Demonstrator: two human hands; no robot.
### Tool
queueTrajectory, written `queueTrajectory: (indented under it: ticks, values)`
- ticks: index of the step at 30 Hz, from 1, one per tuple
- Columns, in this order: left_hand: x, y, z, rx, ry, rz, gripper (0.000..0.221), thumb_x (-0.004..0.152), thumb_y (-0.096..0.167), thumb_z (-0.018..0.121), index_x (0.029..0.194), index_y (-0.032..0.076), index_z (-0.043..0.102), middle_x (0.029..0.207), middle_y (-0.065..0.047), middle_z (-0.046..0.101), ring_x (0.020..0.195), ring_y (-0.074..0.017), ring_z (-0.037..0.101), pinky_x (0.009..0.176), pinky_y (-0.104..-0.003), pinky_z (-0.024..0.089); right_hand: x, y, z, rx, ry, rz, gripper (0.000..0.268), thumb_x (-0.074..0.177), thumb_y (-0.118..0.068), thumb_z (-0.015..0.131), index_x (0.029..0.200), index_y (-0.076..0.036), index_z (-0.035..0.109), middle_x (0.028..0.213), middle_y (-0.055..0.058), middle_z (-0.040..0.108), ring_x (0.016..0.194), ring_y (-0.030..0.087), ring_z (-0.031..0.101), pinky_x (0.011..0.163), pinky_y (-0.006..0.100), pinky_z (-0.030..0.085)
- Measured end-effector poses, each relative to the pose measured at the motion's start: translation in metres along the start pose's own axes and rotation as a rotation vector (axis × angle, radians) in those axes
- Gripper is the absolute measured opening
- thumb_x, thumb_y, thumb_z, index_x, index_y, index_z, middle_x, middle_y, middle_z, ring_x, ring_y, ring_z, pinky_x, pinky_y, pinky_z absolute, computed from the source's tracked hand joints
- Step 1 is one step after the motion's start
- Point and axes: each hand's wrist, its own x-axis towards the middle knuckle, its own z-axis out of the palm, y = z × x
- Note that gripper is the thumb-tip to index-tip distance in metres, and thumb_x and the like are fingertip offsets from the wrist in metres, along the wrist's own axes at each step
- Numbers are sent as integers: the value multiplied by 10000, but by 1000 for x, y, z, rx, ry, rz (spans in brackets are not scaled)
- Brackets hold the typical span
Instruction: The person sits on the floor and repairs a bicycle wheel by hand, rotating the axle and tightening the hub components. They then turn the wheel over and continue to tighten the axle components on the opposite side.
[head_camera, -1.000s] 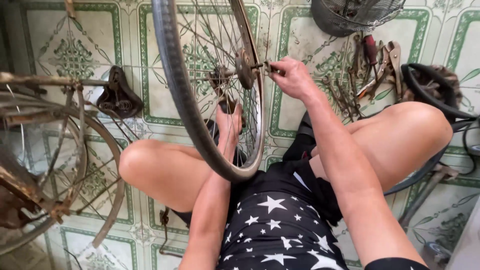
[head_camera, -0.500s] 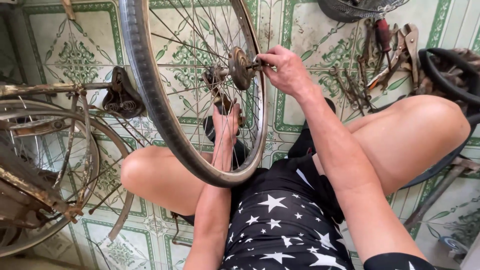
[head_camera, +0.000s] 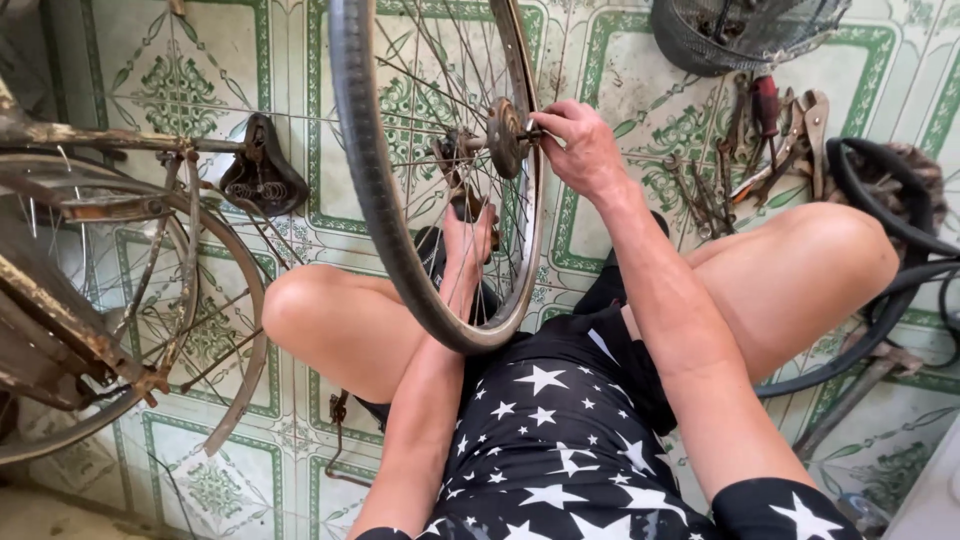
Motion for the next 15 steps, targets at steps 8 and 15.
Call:
queueTrajectory:
  ticks: [8, 15]
  values:
    - [4, -6, -1, 33, -30, -4, 183, 904, 163, 733, 1051, 85, 657, 771, -7, 649, 596, -119, 573, 490, -286, 430, -1, 1, 4, -22, 11, 14, 273, 914, -37, 740, 1182, -84, 764, 1156, 117, 709, 1044, 305, 676, 895, 394, 569]
    - [1, 2, -2, 49, -56, -58, 143, 947, 164, 712, 1037, 65, 658, 755, -11, 616, 572, -125, 540, 475, -285, 406, -5, 0, 4, 2, -16, 26, 254, 917, -77, 724, 1168, -80, 757, 1089, 116, 714, 972, 307, 697, 837, 396, 572]
